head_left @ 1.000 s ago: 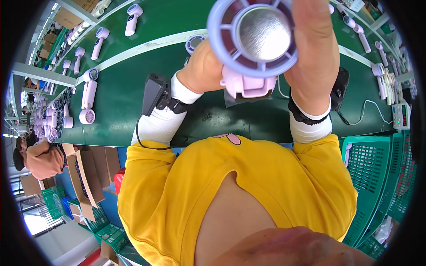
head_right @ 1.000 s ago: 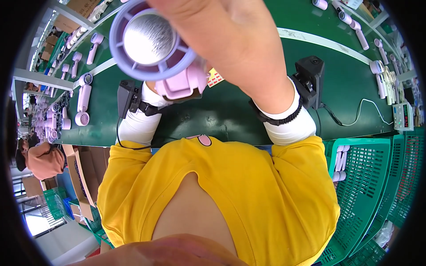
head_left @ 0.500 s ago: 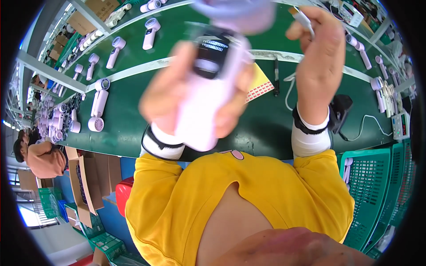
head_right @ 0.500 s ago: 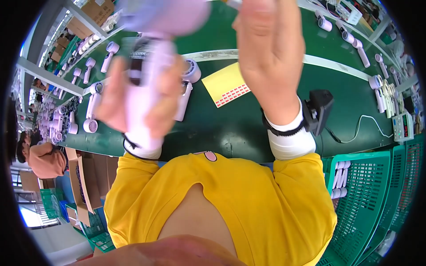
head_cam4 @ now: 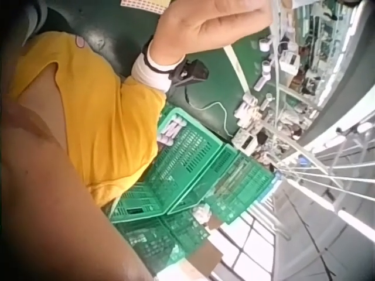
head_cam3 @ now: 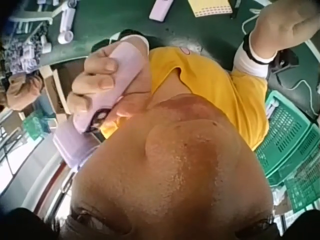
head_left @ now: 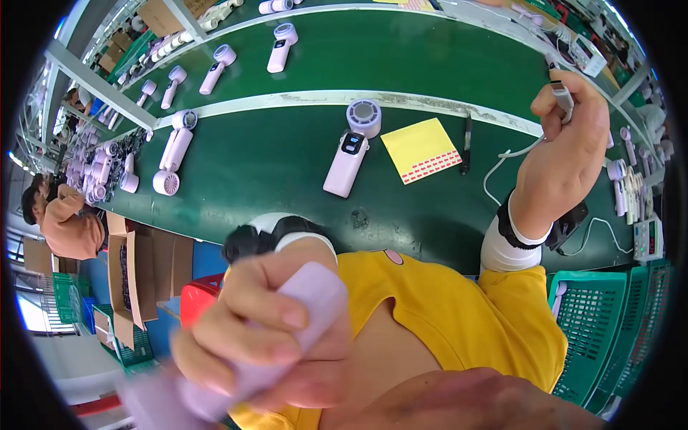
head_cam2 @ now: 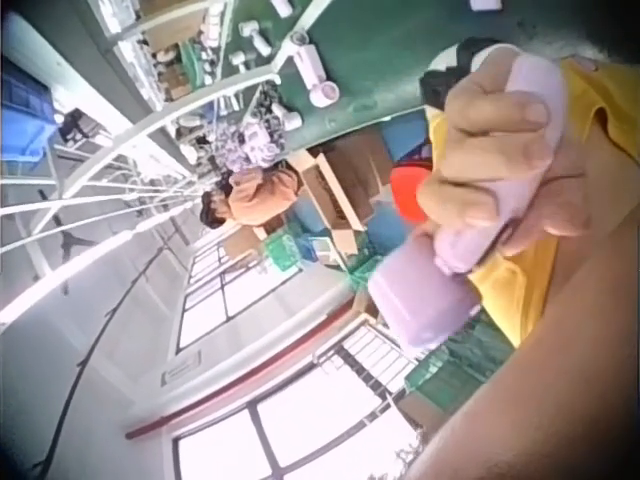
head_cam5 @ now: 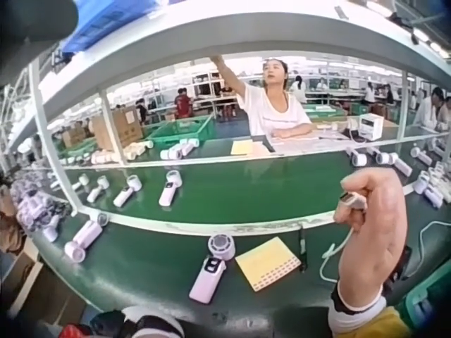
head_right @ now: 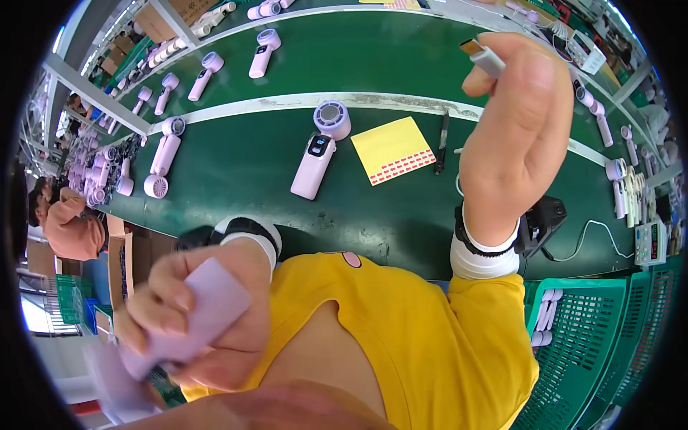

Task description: The person picks up handheld fans one by one or in pairs, presses their buttons to check the digital display, and places them back on the conveyor belt.

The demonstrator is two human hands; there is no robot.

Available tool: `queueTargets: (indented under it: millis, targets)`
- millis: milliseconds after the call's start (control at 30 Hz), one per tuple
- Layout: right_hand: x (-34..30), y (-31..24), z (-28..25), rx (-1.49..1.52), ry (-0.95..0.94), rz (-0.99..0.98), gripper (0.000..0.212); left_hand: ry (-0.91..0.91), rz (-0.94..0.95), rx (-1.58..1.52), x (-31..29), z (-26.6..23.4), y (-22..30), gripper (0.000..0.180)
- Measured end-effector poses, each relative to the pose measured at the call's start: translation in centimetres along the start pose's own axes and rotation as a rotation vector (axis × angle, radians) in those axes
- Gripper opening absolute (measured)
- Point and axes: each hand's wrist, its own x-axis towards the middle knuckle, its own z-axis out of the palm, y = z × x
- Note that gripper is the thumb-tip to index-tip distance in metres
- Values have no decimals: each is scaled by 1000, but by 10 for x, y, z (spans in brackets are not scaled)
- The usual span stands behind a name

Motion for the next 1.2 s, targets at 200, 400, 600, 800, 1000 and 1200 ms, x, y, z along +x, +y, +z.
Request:
queueTargets:
  millis: [200,400,600,800,1000,1200]
  targets:
    - [3,-3,3,-13,-173,141,28,165,-592,100,15,-7,-2,42]
    - [5,-5,0,-16,-226,183,18,46,-680,78,18,2,6,40]
    - [5,-2,2,-56,-323,38,17,151,-455,-85,2,4,-1,40]
    - [2,-13,-2,150,-543,67,16,-33,-1482,-151,28,-15,-46,37]
    - [-2,-18,-4,408,-626,231,17,-207,-1680,-433,14,-9,-61,40]
    - [4,-14,-20,494,-863,299,21,-349,-1577,-572,7,-14,-69,49]
